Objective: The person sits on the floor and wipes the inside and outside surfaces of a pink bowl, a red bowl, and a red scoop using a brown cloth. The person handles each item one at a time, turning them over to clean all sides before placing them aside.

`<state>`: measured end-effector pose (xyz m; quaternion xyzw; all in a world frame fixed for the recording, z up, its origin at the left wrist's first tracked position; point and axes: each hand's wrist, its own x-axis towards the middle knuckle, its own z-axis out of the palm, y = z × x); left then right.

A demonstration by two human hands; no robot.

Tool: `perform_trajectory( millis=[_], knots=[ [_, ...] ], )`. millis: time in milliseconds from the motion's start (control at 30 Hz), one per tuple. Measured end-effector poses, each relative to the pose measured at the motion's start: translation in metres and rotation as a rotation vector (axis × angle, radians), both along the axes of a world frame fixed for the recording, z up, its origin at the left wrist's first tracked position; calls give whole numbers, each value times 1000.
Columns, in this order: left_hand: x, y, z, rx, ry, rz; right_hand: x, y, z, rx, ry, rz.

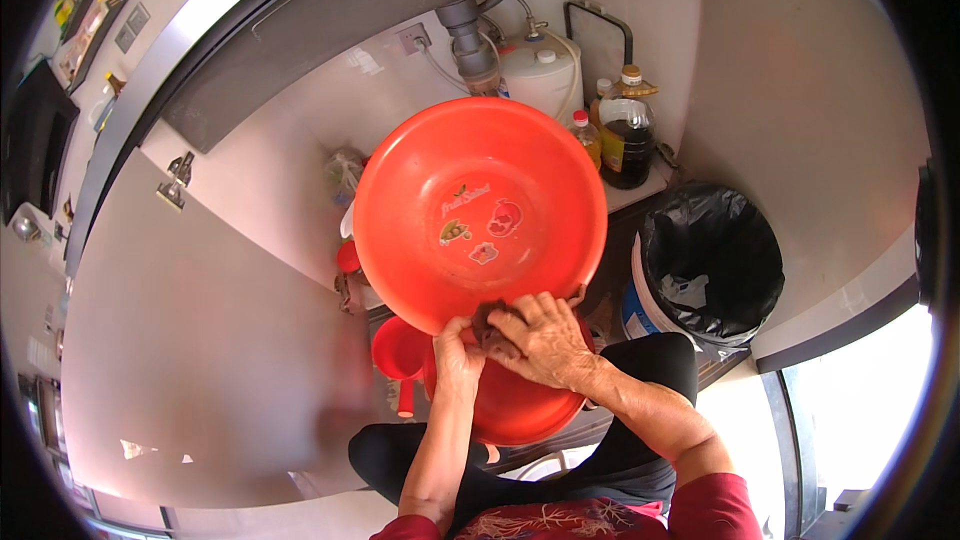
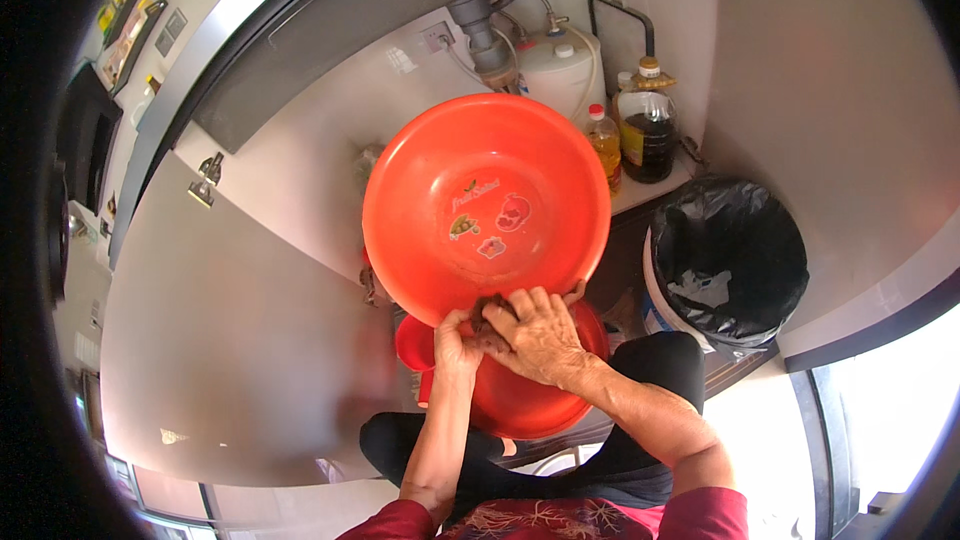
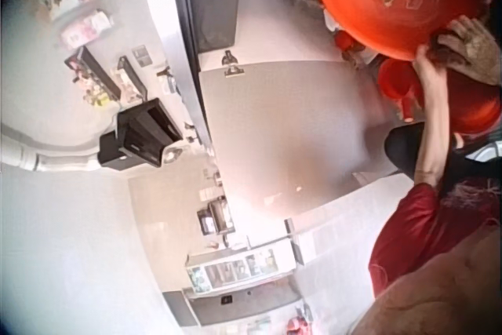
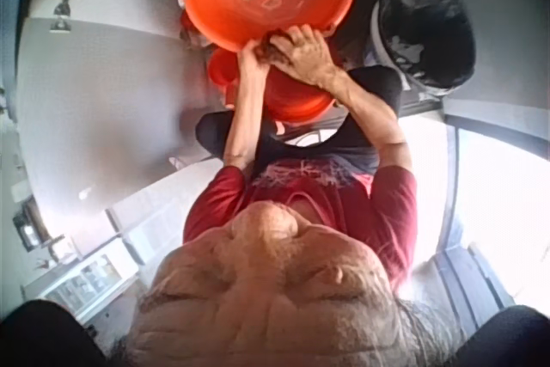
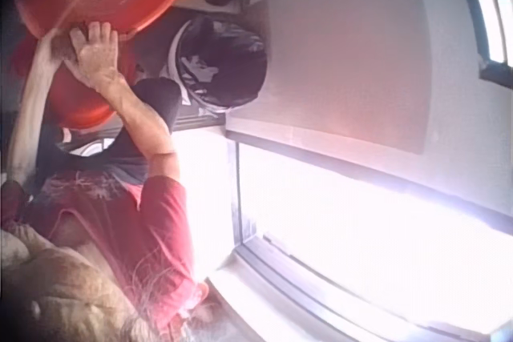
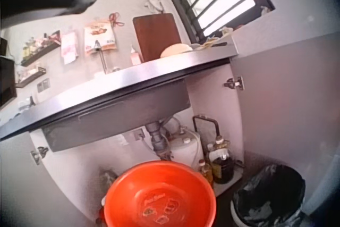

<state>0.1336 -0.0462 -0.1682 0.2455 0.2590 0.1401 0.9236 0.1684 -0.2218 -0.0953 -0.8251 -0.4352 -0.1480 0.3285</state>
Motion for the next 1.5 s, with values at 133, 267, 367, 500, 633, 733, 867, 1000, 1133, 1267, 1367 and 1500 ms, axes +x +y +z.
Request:
perform_trajectory(
  millis=[133,267,367,500,633,733,867,1000,1133,1267,1367,1500],
  knots=[
    [-54,-12,41,20,109,5,-16,-7,-22,-120,41,211],
    [-90,0,42,208,-15,20,-10,-17,-26,-432,219,248],
    [-108,-4,50,184,10,-100,7,-33,-28,-870,58,113],
    [-117,-11,46,172,14,-199,45,-61,-55,-905,-427,-334],
    [-124,-18,48,137,11,-254,8,-59,-61,-854,-133,-381],
    [-126,-24,37,112,45,-291,-35,-47,-41,-921,449,-80],
    [-135,-26,40,61,111,-376,-58,-19,-43,-727,500,349],
    [-144,-26,47,47,124,-481,-59,7,-53,-563,-13,348],
    [-148,-36,52,60,174,-473,-21,26,-56,-540,-452,292],
    [-149,-40,55,18,146,-438,22,41,-76,-198,-512,-26],
    [-153,-35,45,26,171,-445,47,27,-68,82,-164,-292],
    [-154,-35,42,17,205,-469,76,19,-53,301,58,-565]
  ],
)
